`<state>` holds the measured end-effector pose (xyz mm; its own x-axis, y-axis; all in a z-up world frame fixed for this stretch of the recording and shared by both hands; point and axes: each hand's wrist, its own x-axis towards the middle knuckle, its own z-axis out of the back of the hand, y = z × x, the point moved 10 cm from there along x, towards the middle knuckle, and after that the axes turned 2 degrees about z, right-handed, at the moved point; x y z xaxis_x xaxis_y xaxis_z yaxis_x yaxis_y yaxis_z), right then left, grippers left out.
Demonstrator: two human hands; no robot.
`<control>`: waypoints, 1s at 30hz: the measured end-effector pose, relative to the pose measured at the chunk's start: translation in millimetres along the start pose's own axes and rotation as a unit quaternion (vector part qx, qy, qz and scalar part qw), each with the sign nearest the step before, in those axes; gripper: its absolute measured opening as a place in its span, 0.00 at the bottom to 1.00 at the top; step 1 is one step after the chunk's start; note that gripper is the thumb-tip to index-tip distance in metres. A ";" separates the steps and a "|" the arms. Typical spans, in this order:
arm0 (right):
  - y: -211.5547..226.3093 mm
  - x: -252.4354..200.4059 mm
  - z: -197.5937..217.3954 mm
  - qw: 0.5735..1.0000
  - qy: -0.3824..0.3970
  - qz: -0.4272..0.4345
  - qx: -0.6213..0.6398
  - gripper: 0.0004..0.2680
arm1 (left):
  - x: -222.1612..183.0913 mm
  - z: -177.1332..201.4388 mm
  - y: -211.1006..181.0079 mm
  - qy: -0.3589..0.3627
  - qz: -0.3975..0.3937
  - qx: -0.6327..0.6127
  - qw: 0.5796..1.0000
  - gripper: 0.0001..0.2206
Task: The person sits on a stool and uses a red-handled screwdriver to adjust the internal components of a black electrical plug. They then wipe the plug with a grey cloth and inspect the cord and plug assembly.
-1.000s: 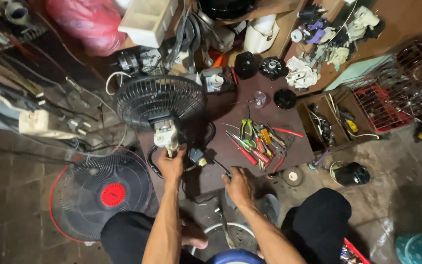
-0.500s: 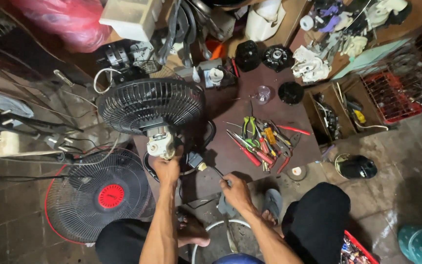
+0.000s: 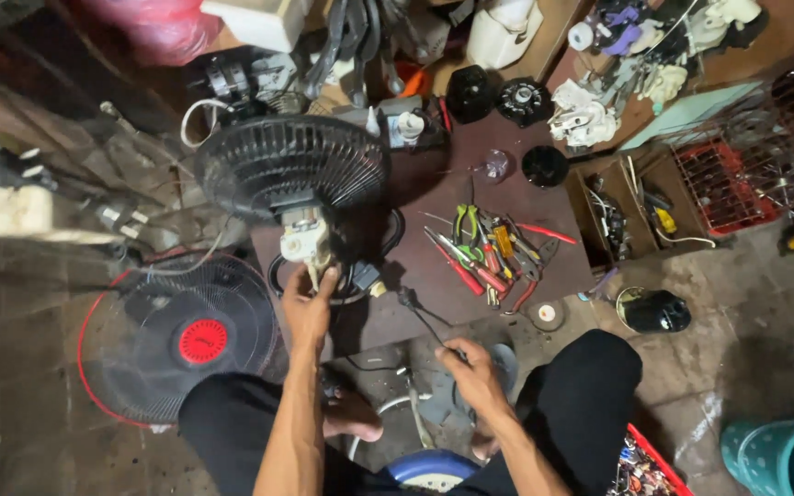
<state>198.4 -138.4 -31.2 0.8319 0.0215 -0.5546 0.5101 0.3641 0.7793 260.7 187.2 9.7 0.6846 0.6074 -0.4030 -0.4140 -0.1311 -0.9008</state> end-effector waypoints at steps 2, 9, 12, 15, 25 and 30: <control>10.3 -15.8 5.7 1.000 -0.001 0.017 0.002 0.09 | -16.2 24.8 22.4 -0.031 -0.057 0.015 0.998 0.27; 20.6 -57.9 -4.0 0.986 0.051 0.157 0.032 0.07 | -109.0 69.9 142.4 -0.020 -0.018 0.061 0.998 0.11; 23.0 -87.5 -31.9 0.973 0.150 0.169 0.034 0.05 | -169.5 22.9 133.5 0.183 0.180 0.059 0.965 0.29; 13.4 -108.6 -59.9 0.960 0.232 0.147 -0.056 0.07 | -191.5 2.9 108.8 0.207 0.216 -0.114 0.947 0.28; -33.3 -77.9 -7.1 0.982 -0.039 -0.121 0.138 0.11 | -193.5 18.5 78.0 0.199 0.083 -0.118 0.969 0.18; 13.5 -73.7 -24.5 0.900 0.006 -0.042 0.435 0.20 | -214.7 -22.4 91.6 0.299 -0.009 -0.047 0.953 0.17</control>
<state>138.7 -112.2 13.1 0.7832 0.0400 -0.6204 0.5530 -0.5008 0.6659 89.3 27.2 10.1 0.9219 0.0588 -0.3830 -0.3635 -0.2112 -0.9073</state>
